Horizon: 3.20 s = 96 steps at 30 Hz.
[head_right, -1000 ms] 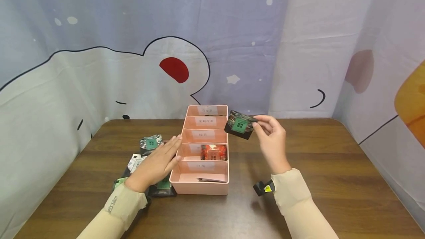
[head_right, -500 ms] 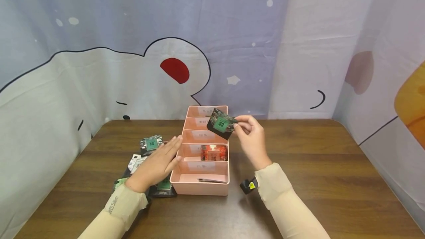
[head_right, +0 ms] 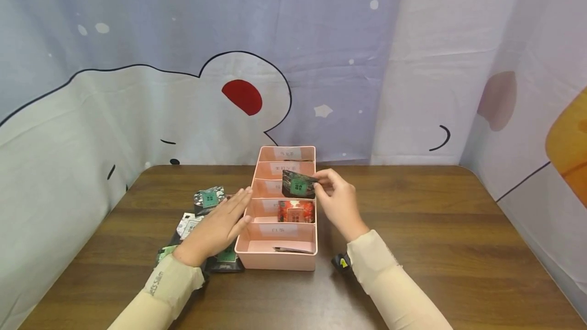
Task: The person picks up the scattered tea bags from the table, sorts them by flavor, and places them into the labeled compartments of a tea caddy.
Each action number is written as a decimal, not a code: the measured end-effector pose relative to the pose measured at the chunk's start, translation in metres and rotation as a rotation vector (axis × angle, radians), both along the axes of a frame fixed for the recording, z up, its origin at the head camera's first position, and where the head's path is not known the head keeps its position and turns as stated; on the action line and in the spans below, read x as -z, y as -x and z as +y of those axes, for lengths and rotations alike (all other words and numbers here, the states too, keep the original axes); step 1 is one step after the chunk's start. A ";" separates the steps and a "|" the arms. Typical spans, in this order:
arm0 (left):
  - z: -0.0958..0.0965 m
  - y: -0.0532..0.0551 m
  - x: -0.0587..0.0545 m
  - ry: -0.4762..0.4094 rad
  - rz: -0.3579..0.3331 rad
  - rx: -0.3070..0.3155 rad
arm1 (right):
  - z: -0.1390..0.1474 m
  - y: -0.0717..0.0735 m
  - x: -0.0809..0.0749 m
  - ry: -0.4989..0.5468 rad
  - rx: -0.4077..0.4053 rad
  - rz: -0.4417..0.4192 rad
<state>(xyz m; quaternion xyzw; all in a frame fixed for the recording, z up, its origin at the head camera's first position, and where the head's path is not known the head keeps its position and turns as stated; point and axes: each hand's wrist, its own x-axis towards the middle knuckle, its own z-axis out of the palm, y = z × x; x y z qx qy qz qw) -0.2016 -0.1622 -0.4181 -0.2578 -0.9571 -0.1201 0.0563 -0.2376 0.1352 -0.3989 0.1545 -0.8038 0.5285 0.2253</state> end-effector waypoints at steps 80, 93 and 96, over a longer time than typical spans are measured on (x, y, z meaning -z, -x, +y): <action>0.000 -0.008 0.000 -0.062 0.144 -0.114 | 0.017 -0.049 0.031 -0.742 -0.106 -0.092; -0.021 -0.022 -0.014 -0.385 -0.129 -0.436 | 0.021 -0.054 0.033 -0.741 -0.106 -0.103; -0.026 -0.022 -0.014 -0.393 -0.227 -0.467 | 0.021 -0.054 0.033 -0.739 -0.103 -0.098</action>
